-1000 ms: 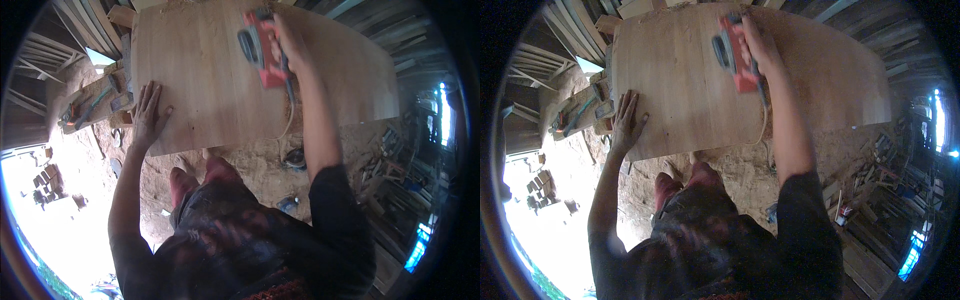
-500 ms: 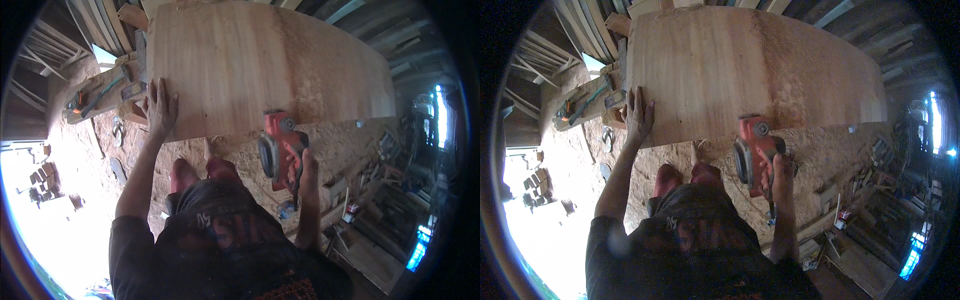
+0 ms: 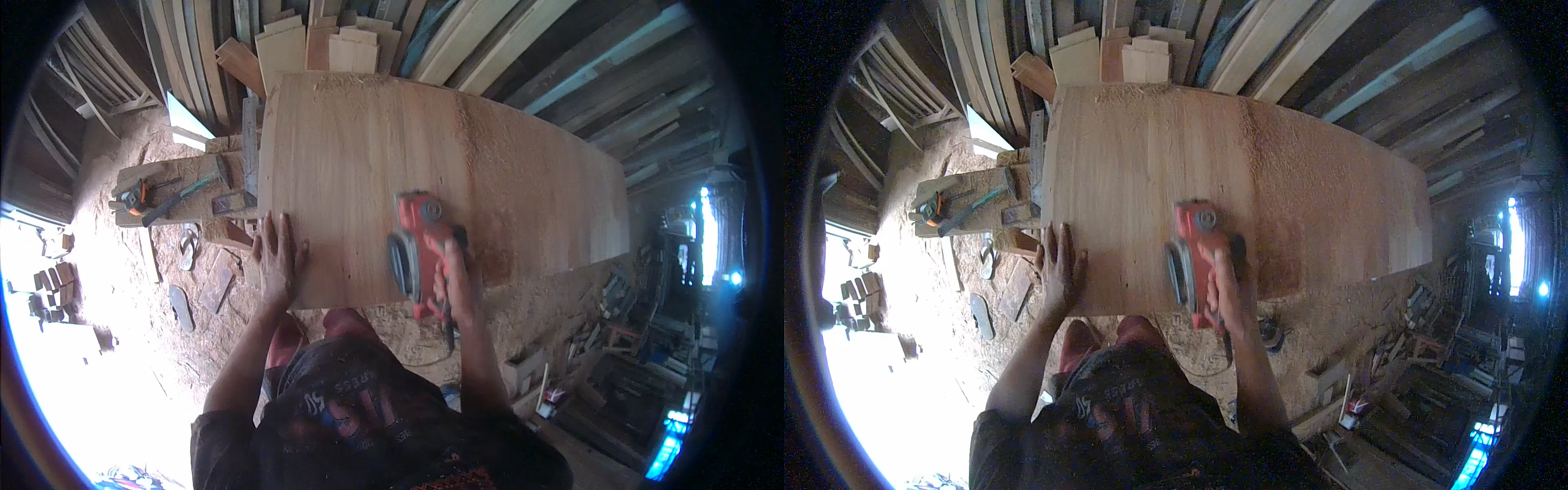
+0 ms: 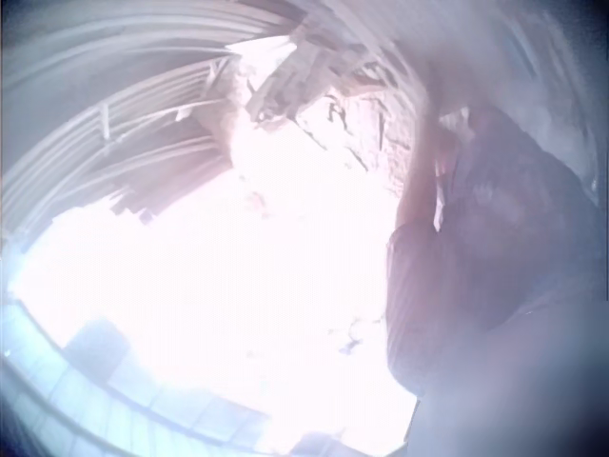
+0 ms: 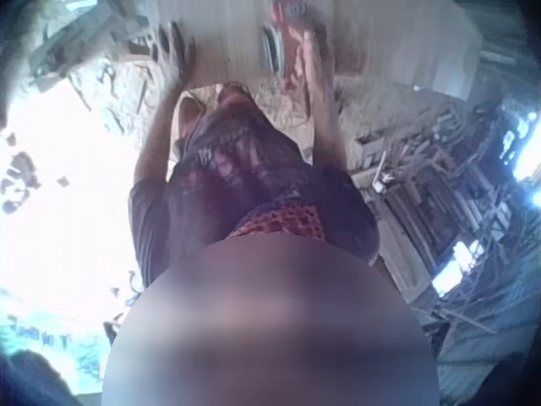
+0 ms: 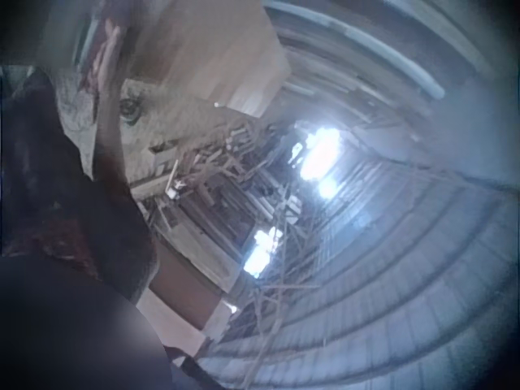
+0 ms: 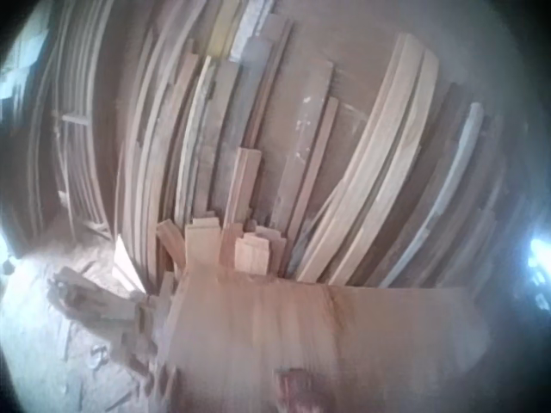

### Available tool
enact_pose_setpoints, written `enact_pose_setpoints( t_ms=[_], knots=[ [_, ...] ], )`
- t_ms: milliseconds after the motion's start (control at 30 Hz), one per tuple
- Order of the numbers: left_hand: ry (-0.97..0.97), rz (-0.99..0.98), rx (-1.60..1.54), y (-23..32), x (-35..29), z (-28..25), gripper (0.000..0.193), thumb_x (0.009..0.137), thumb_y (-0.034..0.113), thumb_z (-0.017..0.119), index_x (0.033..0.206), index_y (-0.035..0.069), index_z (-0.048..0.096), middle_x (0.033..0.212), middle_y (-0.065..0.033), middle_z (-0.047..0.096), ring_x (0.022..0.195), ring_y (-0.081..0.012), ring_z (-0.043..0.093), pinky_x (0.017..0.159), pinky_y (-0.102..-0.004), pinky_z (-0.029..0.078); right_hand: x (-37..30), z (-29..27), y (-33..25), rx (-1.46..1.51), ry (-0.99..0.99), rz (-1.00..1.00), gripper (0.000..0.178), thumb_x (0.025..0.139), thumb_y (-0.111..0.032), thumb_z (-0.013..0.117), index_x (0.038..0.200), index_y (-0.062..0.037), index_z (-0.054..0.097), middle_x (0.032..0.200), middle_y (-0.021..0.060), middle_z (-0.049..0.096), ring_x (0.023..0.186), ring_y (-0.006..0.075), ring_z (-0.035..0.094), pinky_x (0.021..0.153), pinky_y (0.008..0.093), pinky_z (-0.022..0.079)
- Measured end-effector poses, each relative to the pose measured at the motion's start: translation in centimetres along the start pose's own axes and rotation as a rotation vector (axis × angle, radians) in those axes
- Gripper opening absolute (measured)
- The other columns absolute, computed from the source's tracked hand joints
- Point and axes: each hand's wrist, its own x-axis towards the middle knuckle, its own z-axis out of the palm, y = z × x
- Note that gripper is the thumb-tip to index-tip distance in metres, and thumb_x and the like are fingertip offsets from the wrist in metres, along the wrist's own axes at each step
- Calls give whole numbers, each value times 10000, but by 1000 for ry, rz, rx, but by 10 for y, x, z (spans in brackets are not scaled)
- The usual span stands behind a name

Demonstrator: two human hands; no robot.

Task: The person uses a handheld electric sander to smooth the surface of a large wooden plank. They move the sander back and forth across the plank, generating sawdust, and briefly reposition the plank during the process.

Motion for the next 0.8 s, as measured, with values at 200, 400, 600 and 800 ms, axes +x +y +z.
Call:
enact_pose_setpoints(
  t_ms=[200, 400, 600, 800],
  knots=[
    [36, -23, -98, 4, 1, -5, 689, 1006, 355, 621, 1586, 74, 378, 1644, -282, 278, 1530, -430, 271, 1230, -544, 193, 187, 53, -116, -114, -103, -299, 688, 996, -692, 513, 1053, -37, 715, 606, -44, 451, 452, 81, 427, 417, 273, 344],
    [58, -16, -126, 4, 3, -9, 716, 974, 337, 660, 1579, 70, 386, 1627, -289, 310, 1520, -446, 288, 1215, -569, 203, 227, 76, -137, 42, -220, -367, 672, 1004, -664, 521, 1141, -23, 673, 574, -42, 445, 428, 88, 414, 412, 271, 354],
    [-1, -20, -149, -1, 0, 1, 686, 1004, 334, 610, 1584, 63, 364, 1647, -286, 266, 1535, -450, 255, 1218, -577, 183, 20, 57, -27, -133, -123, 79, 630, 1029, -664, 462, 1168, -90, 681, 526, -45, 430, 412, 68, 396, 397, 275, 354],
    [-39, -39, -135, 0, 0, -1, 668, 1016, 333, 584, 1583, 65, 353, 1648, -273, 269, 1537, -450, 247, 1226, -565, 180, -63, 61, 32, -70, -2, -52, 534, 1084, -512, 444, 1299, -75, 662, 567, -30, 467, 422, 75, 414, 396, 273, 358]
  ],
)
